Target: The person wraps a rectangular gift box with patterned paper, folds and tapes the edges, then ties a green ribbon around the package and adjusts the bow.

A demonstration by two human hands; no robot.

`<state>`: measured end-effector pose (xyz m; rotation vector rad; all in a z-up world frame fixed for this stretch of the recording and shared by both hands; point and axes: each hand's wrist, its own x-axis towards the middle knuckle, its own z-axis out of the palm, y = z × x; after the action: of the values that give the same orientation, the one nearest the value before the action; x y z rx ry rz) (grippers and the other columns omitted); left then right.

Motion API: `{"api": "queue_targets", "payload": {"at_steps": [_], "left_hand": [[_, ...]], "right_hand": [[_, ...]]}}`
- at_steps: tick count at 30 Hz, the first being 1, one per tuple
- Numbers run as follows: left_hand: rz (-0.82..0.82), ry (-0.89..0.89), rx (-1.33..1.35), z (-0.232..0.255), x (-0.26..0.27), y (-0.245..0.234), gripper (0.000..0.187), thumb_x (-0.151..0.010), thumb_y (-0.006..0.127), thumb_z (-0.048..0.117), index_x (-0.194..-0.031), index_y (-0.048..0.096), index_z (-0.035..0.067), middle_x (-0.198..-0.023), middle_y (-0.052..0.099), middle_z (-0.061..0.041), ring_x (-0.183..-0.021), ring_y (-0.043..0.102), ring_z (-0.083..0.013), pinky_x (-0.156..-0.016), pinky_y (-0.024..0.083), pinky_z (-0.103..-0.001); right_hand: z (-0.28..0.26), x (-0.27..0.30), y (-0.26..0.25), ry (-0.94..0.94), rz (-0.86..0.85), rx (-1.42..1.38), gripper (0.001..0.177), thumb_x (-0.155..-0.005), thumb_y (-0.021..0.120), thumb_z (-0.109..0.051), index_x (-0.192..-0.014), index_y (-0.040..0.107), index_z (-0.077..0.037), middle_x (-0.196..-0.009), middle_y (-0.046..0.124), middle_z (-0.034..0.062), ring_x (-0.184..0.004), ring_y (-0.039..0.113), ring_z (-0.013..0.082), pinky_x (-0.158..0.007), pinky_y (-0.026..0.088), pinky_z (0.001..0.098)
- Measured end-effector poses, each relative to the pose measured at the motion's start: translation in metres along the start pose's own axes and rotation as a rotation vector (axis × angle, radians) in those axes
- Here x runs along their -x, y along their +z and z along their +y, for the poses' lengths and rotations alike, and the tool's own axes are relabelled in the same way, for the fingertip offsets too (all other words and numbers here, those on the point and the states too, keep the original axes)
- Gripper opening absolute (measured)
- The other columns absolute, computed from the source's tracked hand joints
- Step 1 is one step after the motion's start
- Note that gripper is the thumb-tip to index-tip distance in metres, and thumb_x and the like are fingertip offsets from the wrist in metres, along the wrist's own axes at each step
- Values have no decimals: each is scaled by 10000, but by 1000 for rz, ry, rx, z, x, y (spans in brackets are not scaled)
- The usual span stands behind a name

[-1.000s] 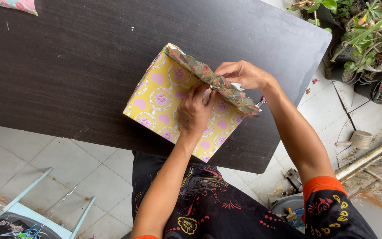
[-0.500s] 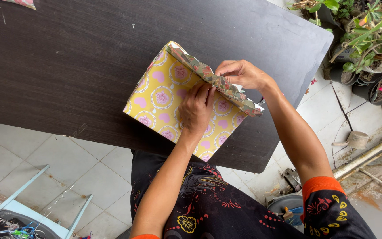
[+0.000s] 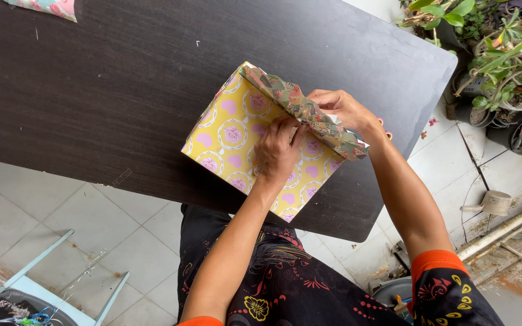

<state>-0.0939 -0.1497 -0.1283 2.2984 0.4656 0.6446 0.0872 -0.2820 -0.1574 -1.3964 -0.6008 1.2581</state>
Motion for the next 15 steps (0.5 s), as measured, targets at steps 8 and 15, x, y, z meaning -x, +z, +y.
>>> {"api": "queue_targets", "payload": {"at_steps": [8, 15], "left_hand": [[129, 90, 28, 4, 4, 5, 191, -932, 783, 162, -1083, 709, 71, -1012, 708, -68, -886, 720, -239, -758, 600, -346], [122, 173, -67, 2, -2, 9, 150, -912, 769, 123, -1039, 713, 67, -964, 706, -68, -845, 713, -234, -709, 590, -345]], "right_hand": [[-2, 6, 4, -28, 20, 34, 281, -920, 768, -160, -1178, 760, -47, -1162, 649, 12, -1017, 608, 87, -892, 520, 279], [23, 11, -16, -28, 27, -88, 317, -892, 747, -184, -1130, 736, 25, -1103, 706, 17, -940, 603, 65, -797, 514, 261]]}}
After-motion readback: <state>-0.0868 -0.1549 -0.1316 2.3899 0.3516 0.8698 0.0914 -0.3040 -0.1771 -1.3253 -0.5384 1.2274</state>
